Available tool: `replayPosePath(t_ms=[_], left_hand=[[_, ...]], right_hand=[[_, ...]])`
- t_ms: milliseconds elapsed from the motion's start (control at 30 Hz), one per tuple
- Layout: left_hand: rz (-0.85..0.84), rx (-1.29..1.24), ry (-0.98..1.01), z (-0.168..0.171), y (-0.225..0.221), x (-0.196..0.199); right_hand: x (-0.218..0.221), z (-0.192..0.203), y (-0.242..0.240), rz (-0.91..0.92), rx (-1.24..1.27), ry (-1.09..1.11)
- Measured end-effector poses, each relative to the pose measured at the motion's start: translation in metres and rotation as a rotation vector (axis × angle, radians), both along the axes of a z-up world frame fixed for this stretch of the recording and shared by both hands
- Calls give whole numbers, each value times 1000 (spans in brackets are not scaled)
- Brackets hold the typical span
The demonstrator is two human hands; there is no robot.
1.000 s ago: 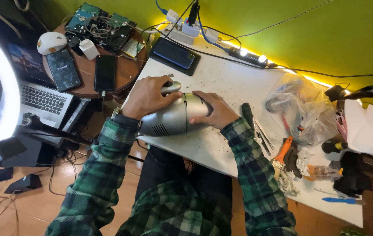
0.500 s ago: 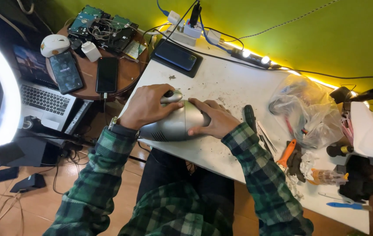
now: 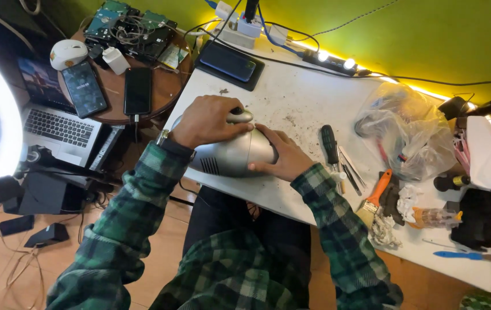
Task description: Disassembling, cleaning, and reassembling a handheld vacuum cleaner at a workbench using a cloth and cleaning solution.
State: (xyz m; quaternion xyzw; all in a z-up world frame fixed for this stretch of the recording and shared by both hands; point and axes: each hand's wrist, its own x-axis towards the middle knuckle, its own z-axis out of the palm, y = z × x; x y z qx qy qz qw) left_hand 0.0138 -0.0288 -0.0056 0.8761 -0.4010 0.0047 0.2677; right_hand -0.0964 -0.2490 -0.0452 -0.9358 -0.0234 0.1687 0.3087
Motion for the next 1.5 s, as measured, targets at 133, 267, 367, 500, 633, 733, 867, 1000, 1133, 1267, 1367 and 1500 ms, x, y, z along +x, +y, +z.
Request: replayPosePath(t_ms=[133,267,367,500,633,733,867,1000,1133,1267,1367,1500], left_hand=[[63,33,19,-12,-2,24],[177,-7,11,-29,8,44],[233,5,-2,-38,7,54],[319,62,-23,-43,2,54],[362,66,-50,-35,-1,48],[364,61,-52,-36,2,44],[344,50,-39,-30,2,43],[297,37,13,-32,4,47],[253,18,79,-44,5,49],[250,-5,193,-41,5,47],[218,-49,305,-23,9,34],[256,-34,435,0,7,13]], right_hand=[[7,-10,-13,-23,186,-110],[14,-26,-20,-239,398,-181],[16,-22,-15,-318,524,-206],[19,-12,-8,-502,730,-212],[42,-42,-16,-414,467,-192],[45,-40,-9,-415,288,-207],[42,-27,-3,-463,265,-178],[38,-32,-1,-519,343,-209],[37,-57,-9,-600,437,-219],[33,-70,-12,-703,452,-261],[24,-65,-3,-780,506,-265],[11,-54,5,-883,556,-321]])
